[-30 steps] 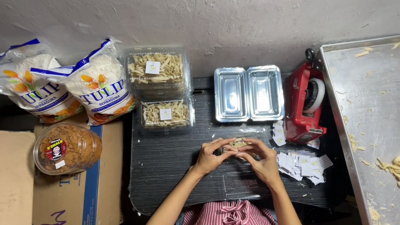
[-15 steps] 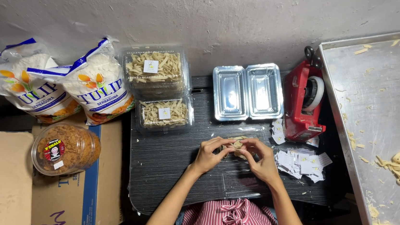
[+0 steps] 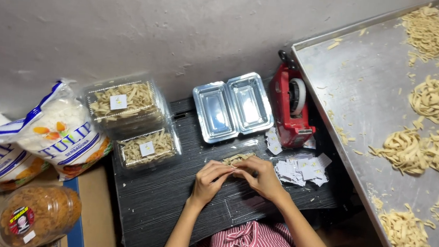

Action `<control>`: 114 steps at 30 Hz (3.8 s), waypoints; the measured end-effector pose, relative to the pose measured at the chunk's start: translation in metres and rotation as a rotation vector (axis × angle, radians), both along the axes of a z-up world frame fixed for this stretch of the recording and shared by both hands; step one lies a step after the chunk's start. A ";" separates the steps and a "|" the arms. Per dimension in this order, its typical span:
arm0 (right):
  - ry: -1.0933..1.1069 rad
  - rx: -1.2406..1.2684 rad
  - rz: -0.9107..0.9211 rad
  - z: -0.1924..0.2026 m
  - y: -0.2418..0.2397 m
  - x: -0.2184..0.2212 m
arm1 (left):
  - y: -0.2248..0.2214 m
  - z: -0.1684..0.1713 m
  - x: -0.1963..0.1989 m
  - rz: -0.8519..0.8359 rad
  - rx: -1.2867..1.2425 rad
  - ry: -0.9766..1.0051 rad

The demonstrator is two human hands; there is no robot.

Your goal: The person places dried noodles into a clear plastic container, arranging them by hand. They then place a small paper label on top of the noodles inside the container.

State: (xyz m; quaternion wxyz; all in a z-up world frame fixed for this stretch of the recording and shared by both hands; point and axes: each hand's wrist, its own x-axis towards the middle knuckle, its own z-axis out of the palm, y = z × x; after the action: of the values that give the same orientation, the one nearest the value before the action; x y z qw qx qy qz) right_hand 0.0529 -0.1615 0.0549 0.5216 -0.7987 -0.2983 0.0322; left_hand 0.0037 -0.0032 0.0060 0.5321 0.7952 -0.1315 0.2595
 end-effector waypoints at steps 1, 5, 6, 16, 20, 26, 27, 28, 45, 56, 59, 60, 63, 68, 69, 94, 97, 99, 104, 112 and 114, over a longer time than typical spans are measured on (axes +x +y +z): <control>-0.002 -0.001 -0.021 0.000 -0.005 0.000 | -0.001 -0.005 0.000 -0.021 -0.001 -0.002; -0.232 -0.237 -0.144 0.000 -0.032 0.002 | -0.003 -0.023 0.004 0.104 0.206 -0.065; -0.285 -0.259 -0.262 0.000 -0.040 0.002 | -0.002 -0.027 0.005 0.152 0.264 -0.086; -0.016 -0.564 -0.986 0.057 -0.164 0.029 | 0.000 -0.051 0.004 0.160 0.396 -0.077; 0.146 -0.432 -0.875 0.053 -0.151 0.060 | -0.001 -0.052 0.004 0.183 0.380 -0.084; 0.043 -0.346 -0.675 0.057 -0.132 0.088 | 0.000 -0.048 0.005 0.182 0.376 -0.070; -0.058 -0.446 -0.607 0.052 -0.134 0.093 | 0.000 -0.048 0.005 0.178 0.374 -0.066; -0.057 -0.446 -0.606 0.051 -0.137 0.094 | 0.000 -0.048 0.005 0.179 0.376 -0.064; 0.140 -0.502 -0.789 0.070 -0.133 0.076 | 0.001 -0.037 0.008 0.146 0.352 -0.082; 0.038 -0.213 -0.501 0.099 -0.088 0.027 | 0.002 -0.045 0.007 -0.007 0.505 0.029; 0.169 -0.201 -0.326 0.080 -0.058 0.022 | -0.001 -0.048 0.006 0.047 0.462 0.084; 0.238 -0.214 -0.233 0.075 -0.047 0.021 | -0.002 -0.050 0.005 0.053 0.437 0.109; 0.181 -0.494 -0.034 0.044 -0.022 0.020 | -0.002 -0.046 0.005 0.056 0.438 0.102; 0.075 -0.875 0.022 -0.020 -0.005 0.015 | -0.002 -0.030 0.001 0.065 0.561 0.170; 0.074 -0.917 0.006 -0.024 -0.001 0.014 | -0.002 -0.025 0.000 0.061 0.617 0.222; 0.225 -0.358 0.144 0.029 -0.016 0.028 | 0.007 0.010 -0.003 -0.035 0.230 0.537; 0.196 -0.371 0.169 0.033 -0.020 0.029 | 0.008 0.023 -0.006 -0.052 0.298 0.551; 0.124 -0.475 0.219 0.041 -0.022 0.028 | 0.008 0.032 -0.009 -0.080 0.381 0.459; 0.020 -0.709 0.259 0.023 -0.030 0.015 | 0.004 0.011 -0.011 -0.051 0.531 0.440; 0.069 -0.840 0.112 0.006 -0.039 -0.011 | -0.009 -0.018 -0.003 -0.036 0.660 0.396; 0.057 -0.793 0.072 -0.013 -0.040 -0.019 | -0.011 -0.024 -0.001 -0.042 0.612 0.364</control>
State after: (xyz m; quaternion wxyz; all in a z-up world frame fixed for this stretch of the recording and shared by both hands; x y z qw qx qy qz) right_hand 0.0339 -0.2013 0.0422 0.1795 -0.9259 -0.2758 0.1854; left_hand 0.0031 -0.0141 -0.0183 0.2891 0.9480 -0.1228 0.0513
